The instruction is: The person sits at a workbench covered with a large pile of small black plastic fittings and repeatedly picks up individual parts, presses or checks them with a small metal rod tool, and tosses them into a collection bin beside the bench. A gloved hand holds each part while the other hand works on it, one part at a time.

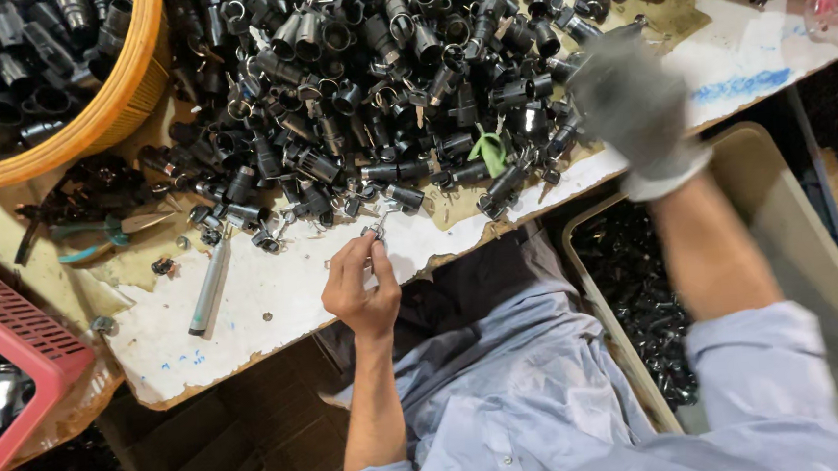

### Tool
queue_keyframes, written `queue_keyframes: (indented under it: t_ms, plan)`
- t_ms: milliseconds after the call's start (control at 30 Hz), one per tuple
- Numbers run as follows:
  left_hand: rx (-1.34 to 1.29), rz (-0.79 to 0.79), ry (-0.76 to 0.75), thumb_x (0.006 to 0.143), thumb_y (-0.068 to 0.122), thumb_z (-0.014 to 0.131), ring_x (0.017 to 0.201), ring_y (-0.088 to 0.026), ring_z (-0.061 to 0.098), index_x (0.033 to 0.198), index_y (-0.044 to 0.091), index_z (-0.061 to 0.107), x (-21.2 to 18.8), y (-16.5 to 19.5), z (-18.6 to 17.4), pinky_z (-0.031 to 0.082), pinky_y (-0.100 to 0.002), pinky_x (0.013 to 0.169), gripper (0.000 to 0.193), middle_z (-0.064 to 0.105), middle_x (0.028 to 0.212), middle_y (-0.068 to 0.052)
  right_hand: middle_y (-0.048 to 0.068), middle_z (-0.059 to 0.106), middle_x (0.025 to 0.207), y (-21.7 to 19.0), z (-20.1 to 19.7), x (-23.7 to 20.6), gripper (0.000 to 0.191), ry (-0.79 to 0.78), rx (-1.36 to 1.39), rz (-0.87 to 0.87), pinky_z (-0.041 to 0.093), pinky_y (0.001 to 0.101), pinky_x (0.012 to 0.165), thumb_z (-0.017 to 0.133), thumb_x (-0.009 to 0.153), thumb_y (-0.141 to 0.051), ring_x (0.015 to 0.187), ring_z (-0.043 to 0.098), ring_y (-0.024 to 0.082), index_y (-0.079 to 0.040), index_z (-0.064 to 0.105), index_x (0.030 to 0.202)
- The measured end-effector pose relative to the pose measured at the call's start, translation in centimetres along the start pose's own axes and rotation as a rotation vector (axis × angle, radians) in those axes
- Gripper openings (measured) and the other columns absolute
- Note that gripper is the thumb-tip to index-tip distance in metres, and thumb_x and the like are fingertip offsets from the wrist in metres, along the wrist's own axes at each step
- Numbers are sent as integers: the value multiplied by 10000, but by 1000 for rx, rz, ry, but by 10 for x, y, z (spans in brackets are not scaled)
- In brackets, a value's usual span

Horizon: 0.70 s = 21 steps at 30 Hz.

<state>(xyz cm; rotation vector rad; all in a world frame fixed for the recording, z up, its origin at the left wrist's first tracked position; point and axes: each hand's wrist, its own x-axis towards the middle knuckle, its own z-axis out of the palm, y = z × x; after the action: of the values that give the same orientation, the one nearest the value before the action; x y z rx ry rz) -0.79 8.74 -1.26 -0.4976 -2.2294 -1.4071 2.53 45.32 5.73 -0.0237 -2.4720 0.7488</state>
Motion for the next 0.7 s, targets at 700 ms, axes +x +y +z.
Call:
queue_keyframes:
  t_ms: [700]
  plan:
    - [124, 115, 1, 889, -21, 755, 847, -254, 737, 1043, 23, 756, 4, 3, 6, 595, -333, 738, 160, 734, 988, -115, 158, 701, 1001, 87, -93, 36, 98, -4, -559, 307, 563, 309, 657, 585, 1100, -70, 827, 687, 216, -8, 660, 1090]
